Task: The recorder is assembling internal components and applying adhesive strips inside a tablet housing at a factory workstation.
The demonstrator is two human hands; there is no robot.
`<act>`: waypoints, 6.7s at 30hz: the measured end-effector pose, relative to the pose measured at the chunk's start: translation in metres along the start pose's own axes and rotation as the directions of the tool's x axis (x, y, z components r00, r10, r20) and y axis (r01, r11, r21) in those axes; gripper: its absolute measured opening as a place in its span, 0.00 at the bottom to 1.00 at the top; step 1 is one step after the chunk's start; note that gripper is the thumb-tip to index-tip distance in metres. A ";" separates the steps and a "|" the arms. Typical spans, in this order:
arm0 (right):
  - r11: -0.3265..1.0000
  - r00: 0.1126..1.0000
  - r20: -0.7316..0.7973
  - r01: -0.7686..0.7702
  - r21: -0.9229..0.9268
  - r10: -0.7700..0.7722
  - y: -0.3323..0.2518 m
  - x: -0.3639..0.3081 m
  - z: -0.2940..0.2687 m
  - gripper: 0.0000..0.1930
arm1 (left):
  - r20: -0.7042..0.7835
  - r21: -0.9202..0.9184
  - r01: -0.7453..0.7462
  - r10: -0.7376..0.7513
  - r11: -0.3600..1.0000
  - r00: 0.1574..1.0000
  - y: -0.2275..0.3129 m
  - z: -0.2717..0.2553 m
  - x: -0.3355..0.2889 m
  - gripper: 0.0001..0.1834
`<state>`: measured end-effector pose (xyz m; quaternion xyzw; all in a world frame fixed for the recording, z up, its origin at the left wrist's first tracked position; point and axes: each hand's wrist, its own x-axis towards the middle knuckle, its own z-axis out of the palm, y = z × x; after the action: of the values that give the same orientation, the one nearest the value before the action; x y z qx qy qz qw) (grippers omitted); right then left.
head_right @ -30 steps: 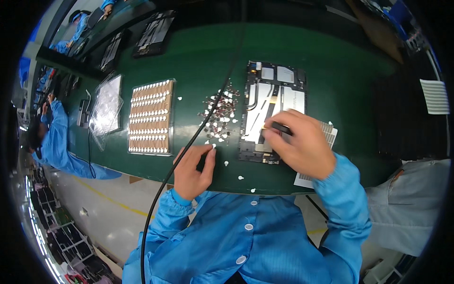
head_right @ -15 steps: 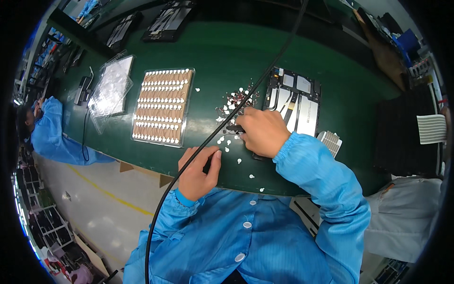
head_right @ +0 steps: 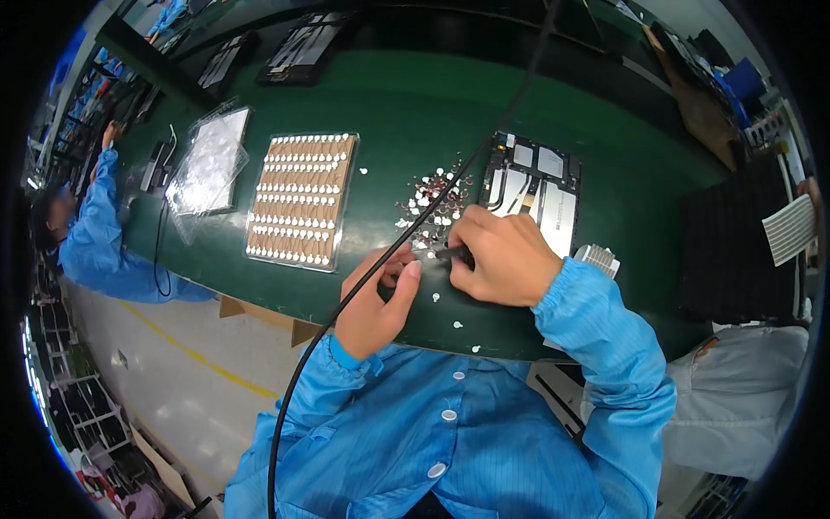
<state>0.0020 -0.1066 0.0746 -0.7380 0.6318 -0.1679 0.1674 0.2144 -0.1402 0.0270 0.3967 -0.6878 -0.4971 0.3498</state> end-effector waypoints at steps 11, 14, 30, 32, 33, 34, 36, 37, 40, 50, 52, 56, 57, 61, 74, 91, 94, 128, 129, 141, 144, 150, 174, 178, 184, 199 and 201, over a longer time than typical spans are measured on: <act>0.965 0.948 -0.208 0.257 0.048 -0.242 -0.005 -0.016 0.004 0.11 | 0.359 -0.093 0.158 -0.114 0.983 0.926 -0.003 -0.002 0.008 0.10; 0.978 0.926 -0.337 0.203 0.057 -0.172 -0.015 -0.028 0.014 0.10 | 0.172 -0.115 0.106 -0.085 0.988 0.981 0.001 0.004 0.002 0.09; 0.997 0.880 -0.469 0.069 -0.029 -0.074 -0.039 -0.024 0.037 0.12 | 0.153 0.177 -0.341 0.316 0.923 0.936 0.005 -0.005 0.006 0.06; 0.998 0.890 -0.450 0.068 -0.016 -0.068 -0.040 -0.022 0.037 0.12 | 0.167 0.179 -0.324 0.296 0.929 0.941 0.004 -0.007 0.004 0.06; 0.998 0.900 -0.432 0.064 -0.004 -0.060 -0.039 -0.020 0.037 0.12 | 0.126 0.123 -0.255 0.240 0.959 0.963 0.004 -0.008 0.003 0.06; 0.998 0.900 -0.432 0.065 -0.004 -0.060 -0.036 -0.019 0.037 0.12 | 0.090 0.061 -0.187 0.181 0.980 0.979 0.002 -0.008 0.002 0.05; 0.997 0.968 -0.244 -0.074 -0.037 0.063 -0.029 -0.018 0.037 0.10 | 0.073 0.037 -0.109 0.106 0.993 0.992 -0.004 -0.012 0.001 0.05; 0.997 0.968 -0.244 -0.071 -0.035 0.061 -0.027 -0.020 0.036 0.10 | 0.057 0.013 -0.030 0.029 0.999 0.998 -0.005 -0.016 0.000 0.05; 0.988 0.965 -0.220 -0.152 -0.025 0.143 -0.024 -0.026 0.029 0.08 | 0.132 0.126 -0.037 0.021 0.991 0.991 0.000 -0.015 -0.001 0.06; 0.554 0.908 0.101 -0.333 0.763 0.406 0.011 -0.072 -0.015 0.10 | 0.302 0.109 -0.394 0.347 0.913 0.888 0.042 0.044 0.018 0.07; 0.547 0.893 0.061 -0.326 0.771 0.446 0.017 -0.086 -0.025 0.09 | 0.344 0.090 -0.379 0.328 0.921 0.880 0.051 0.058 0.026 0.06; 0.532 0.848 0.020 -0.350 0.771 0.530 0.045 -0.103 -0.043 0.09 | 0.410 0.110 -0.501 0.420 0.858 0.809 0.065 0.088 0.050 0.06; 0.565 0.849 -0.024 -0.329 0.757 0.527 0.052 -0.102 -0.050 0.09 | 0.422 0.129 -0.540 0.447 0.832 0.789 0.069 0.095 0.057 0.05; 0.740 0.770 -0.323 -0.270 0.617 0.550 0.105 -0.081 -0.062 0.13 | 0.350 0.208 -0.567 0.481 0.797 0.804 0.060 0.120 0.092 0.03; 0.783 0.817 -0.028 -0.542 0.306 0.577 0.186 -0.032 -0.071 0.14 | 0.406 0.402 -0.362 0.190 0.841 0.894 0.044 0.182 0.141 0.07; 0.721 0.835 0.123 -0.529 0.448 0.537 0.208 -0.032 -0.064 0.24 | 0.593 0.476 -0.605 0.275 0.638 0.757 0.048 0.184 0.152 0.05; 0.729 0.825 0.183 -0.559 0.395 0.534 0.214 -0.023 -0.072 0.23 | 0.607 0.440 -0.608 0.280 0.661 0.744 0.048 0.184 0.155 0.05; 0.835 0.844 0.219 -0.526 0.161 0.490 0.199 -0.014 -0.076 0.24 | 0.698 0.402 -0.525 0.121 0.750 0.706 0.050 0.181 0.173 0.09; 0.864 0.865 0.179 -0.491 0.110 0.469 0.197 -0.014 -0.074 0.24 | 0.680 0.425 -0.500 0.098 0.755 0.727 0.051 0.180 0.174 0.09; 0.904 0.913 -0.054 -0.390 0.175 0.404 0.196 -0.035 -0.054 0.22 | 0.539 0.498 -0.368 0.053 0.785 0.841 0.047 0.187 0.176 0.07; 0.898 0.910 -0.024 -0.405 0.172 0.414 0.201 -0.030 -0.063 0.25 | 0.548 0.540 -0.361 0.008 0.760 0.837 0.049 0.195 0.182 0.07; 0.858 0.859 0.016 -0.512 0.039 0.511 0.180 -0.016 -0.067 0.26 | 0.512 0.489 -0.443 0.163 0.751 0.843 0.036 0.185 0.169 0.09; 0.611 0.508 -0.347 -0.586 0.531 0.789 0.002 -0.148 0.044 0.22 | 0.227 0.310 -0.125 0.054 0.942 0.972 0.020 0.066 -0.007 0.26; 0.543 0.481 -0.372 -0.284 0.790 0.794 -0.020 -0.141 0.047 0.24 | 0.184 0.164 -0.051 0.021 0.985 0.983 0.017 0.062 -0.010 0.25; 0.079 0.353 -0.113 0.108 0.991 0.929 0.002 -0.136 0.004 0.22 | 0.142 -0.077 -0.084 0.094 0.994 0.985 0.034 0.062 -0.015 0.22; 0.153 0.144 -0.218 0.366 0.918 0.965 0.313 -0.089 -0.070 0.21 | 0.173 0.120 -0.290 0.268 0.949 0.948 0.017 0.052 0.014 0.10; 0.159 0.143 -0.212 0.313 0.936 0.967 0.330 -0.076 -0.076 0.22 | 0.176 0.158 -0.270 0.241 0.950 0.954 0.018 0.048 0.016 0.09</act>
<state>-0.3333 -0.0818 -0.0123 0.0210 0.5589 -0.8059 0.1941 0.1620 -0.1317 0.0330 0.2944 -0.8008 -0.4123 0.3196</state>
